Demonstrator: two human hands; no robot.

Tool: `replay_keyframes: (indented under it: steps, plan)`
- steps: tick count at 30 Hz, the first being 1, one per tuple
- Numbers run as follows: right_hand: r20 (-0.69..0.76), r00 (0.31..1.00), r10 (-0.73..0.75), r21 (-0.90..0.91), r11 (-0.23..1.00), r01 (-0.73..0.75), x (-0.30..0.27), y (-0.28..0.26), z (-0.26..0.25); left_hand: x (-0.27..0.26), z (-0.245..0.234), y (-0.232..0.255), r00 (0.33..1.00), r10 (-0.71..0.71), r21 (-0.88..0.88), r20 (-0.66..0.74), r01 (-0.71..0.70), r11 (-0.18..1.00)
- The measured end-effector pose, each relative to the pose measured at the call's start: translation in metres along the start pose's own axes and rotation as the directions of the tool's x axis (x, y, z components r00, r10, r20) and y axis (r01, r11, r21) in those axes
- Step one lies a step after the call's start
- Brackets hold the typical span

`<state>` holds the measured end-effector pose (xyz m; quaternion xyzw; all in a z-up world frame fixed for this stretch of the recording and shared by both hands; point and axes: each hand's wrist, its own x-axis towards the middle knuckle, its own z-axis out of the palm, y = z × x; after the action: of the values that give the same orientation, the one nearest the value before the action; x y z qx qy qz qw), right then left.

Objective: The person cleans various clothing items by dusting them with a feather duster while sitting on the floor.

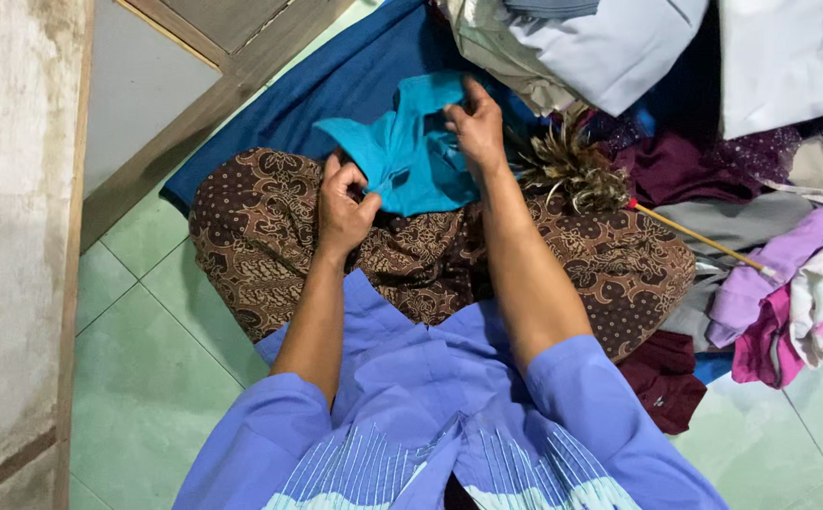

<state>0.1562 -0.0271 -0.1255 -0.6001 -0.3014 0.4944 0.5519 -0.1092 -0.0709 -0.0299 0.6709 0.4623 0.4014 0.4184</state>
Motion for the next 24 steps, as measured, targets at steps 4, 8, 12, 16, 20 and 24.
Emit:
replay_keyframes:
  steps: [4,8,12,16,20,24]
  plan:
    - [0.146,0.989,0.019,0.47,0.879,-0.086,-0.022,-0.032,0.012,0.006,0.001,-0.025,0.996,0.027,-0.365,0.088,0.007,0.931]
    - [0.231,0.972,-0.053,0.539,0.838,-0.082,-0.037,-0.072,0.048,-0.003,0.009,-0.075,0.923,-0.377,-0.68,0.073,0.322,0.658]
    - [0.281,0.957,-0.07,0.605,0.787,-0.121,-0.032,-0.086,0.087,-0.006,0.004,-0.098,0.862,-0.506,-0.788,0.022,0.327,0.522]
    - [0.284,0.958,-0.043,0.658,0.735,-0.162,-0.023,-0.08,0.115,0.017,0.001,-0.061,0.765,-0.64,-0.682,-0.076,0.429,0.593]
    - [0.323,0.946,0.006,0.705,0.666,-0.245,-0.01,-0.074,0.132,0.038,-0.002,-0.026,0.937,-0.263,0.204,-0.229,0.311,0.928]
    - [0.415,0.907,0.068,0.616,0.713,-0.335,-0.005,-0.071,0.136,0.061,-0.005,-0.022,0.815,-0.536,0.347,-0.22,0.579,0.738]
